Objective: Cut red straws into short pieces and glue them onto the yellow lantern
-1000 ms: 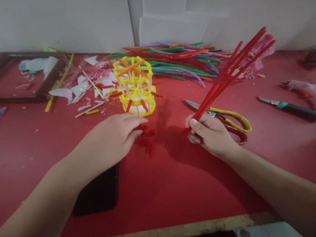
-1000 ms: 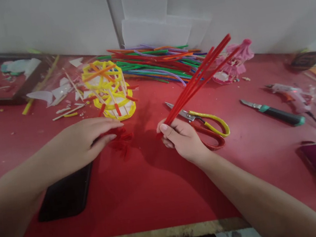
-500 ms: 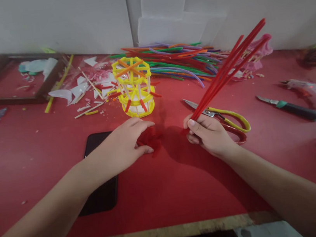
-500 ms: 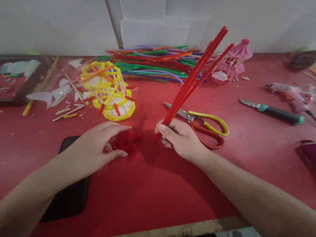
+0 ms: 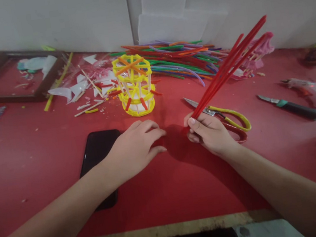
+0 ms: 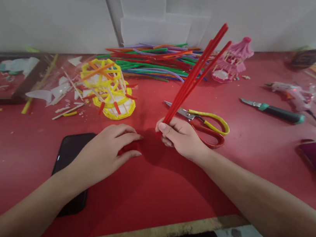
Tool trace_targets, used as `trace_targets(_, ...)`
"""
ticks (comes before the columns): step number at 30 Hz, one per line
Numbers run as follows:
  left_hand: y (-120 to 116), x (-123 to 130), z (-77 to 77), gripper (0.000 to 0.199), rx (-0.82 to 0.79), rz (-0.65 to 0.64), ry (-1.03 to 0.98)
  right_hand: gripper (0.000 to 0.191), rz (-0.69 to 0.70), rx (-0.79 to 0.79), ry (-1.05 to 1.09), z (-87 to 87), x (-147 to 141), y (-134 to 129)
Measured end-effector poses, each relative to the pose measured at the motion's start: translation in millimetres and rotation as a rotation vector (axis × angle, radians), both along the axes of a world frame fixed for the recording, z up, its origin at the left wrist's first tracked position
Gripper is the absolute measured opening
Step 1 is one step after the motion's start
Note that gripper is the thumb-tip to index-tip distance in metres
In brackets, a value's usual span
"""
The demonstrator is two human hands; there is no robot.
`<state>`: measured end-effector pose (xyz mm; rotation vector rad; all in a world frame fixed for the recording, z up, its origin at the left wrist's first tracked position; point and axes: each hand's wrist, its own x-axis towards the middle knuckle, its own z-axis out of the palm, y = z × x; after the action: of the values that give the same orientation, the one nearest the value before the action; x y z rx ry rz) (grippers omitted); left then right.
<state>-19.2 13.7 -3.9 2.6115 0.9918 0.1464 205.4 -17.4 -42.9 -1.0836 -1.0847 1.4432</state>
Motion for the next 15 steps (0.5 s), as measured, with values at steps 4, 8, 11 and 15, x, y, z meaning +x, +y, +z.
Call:
trace_targets(4, 1.2, -0.2, 1.6, 0.028, -0.047, 0.069, -0.082, 0.031, -0.001, 0.0, 0.004, -0.1, 0.2, -0.1)
trace_targets(8, 3.7, -6.1, 11.4, 0.035, -0.086, 0.081, -0.107, 0.031, -0.01, -0.003, 0.012, -0.1, 0.2, -0.5)
trace_targets(11, 5.4, -12.0, 16.2, 0.023, -0.068, 0.047, -0.066, 0.032, -0.013, -0.013, 0.014, -0.7, 0.2, -0.3)
trace_targets(15, 5.4, -14.2, 12.9, 0.02, -0.002, 0.019, -0.044, 0.031, -0.015, -0.008, 0.017, -1.0, 0.0, 0.3)
